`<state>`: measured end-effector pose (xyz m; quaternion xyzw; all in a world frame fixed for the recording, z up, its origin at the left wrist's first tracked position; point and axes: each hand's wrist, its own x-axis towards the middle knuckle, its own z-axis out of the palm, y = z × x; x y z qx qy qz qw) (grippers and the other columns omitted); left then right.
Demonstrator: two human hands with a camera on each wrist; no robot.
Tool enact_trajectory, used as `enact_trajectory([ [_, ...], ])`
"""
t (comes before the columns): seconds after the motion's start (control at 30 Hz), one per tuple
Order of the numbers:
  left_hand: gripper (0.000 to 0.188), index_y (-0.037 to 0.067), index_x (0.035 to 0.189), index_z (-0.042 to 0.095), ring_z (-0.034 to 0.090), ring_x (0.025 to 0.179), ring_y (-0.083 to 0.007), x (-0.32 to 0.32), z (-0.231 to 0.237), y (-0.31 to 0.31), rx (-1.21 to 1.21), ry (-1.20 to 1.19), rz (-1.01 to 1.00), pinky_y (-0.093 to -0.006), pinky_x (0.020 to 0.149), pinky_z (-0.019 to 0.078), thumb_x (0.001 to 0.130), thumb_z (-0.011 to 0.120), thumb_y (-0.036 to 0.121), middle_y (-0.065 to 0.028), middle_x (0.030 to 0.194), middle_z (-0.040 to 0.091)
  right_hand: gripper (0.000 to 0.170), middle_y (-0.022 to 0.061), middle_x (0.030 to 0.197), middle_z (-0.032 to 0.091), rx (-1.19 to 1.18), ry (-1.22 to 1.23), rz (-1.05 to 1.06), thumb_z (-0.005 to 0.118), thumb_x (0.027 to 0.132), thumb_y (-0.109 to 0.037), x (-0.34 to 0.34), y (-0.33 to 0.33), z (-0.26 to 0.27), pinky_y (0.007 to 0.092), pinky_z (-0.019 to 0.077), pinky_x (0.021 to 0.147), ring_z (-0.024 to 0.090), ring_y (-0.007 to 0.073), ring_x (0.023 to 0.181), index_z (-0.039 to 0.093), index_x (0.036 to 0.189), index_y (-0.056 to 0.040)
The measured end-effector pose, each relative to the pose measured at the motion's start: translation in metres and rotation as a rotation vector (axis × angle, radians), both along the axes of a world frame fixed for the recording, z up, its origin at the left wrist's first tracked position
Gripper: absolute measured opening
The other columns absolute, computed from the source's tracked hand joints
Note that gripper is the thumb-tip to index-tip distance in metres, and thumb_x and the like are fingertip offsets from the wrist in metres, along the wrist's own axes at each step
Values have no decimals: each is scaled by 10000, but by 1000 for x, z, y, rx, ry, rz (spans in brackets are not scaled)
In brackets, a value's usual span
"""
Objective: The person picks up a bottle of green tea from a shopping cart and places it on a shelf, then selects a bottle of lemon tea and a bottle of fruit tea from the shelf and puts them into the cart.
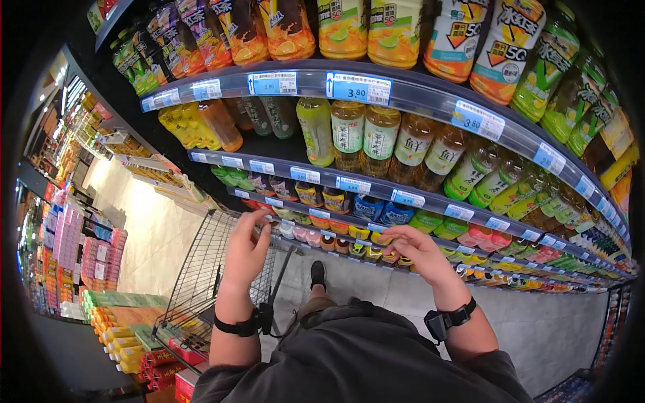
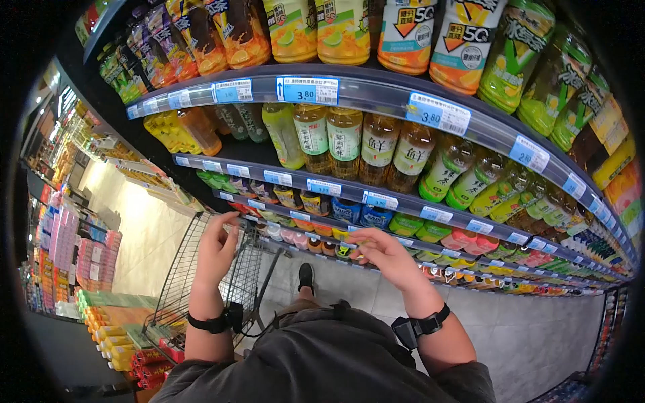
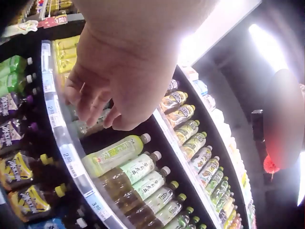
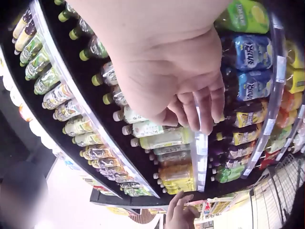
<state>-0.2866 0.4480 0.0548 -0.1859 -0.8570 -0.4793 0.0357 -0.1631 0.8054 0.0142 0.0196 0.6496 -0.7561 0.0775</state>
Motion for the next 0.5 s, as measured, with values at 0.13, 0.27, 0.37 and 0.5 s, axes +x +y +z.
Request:
enact_trajectory([
  [0.13,305,28,1239,629,487,618,-106,-33,29,20,-21,146,-52,-250,578,416,937,620,-10,-67,1037,618,361,75,1310,652,107,147,51,534,1005,-43,-32,-15,45,296,515,880,646,152,1083,565,1365,-30],
  [0.27,307,25,1244,626,507,660,-101,-81,44,43,142,171,-135,-234,611,434,939,622,-9,-72,1094,609,478,99,1459,540,209,303,50,542,962,57,-67,-29,84,283,507,873,655,161,1120,523,1428,-49],
  [0.37,318,21,1262,609,520,680,-101,-110,67,60,164,185,-194,-233,619,442,946,630,9,-85,1161,592,597,122,1597,387,203,366,75,554,935,68,-94,-39,101,289,516,874,652,184,1133,437,1511,-37],
  [0.5,324,17,1264,594,520,666,-96,-155,62,81,259,214,-250,-242,605,445,950,661,59,-101,1175,580,728,146,1670,247,218,416,99,572,918,42,-124,-53,125,328,529,905,646,233,1146,306,1591,-33],
])
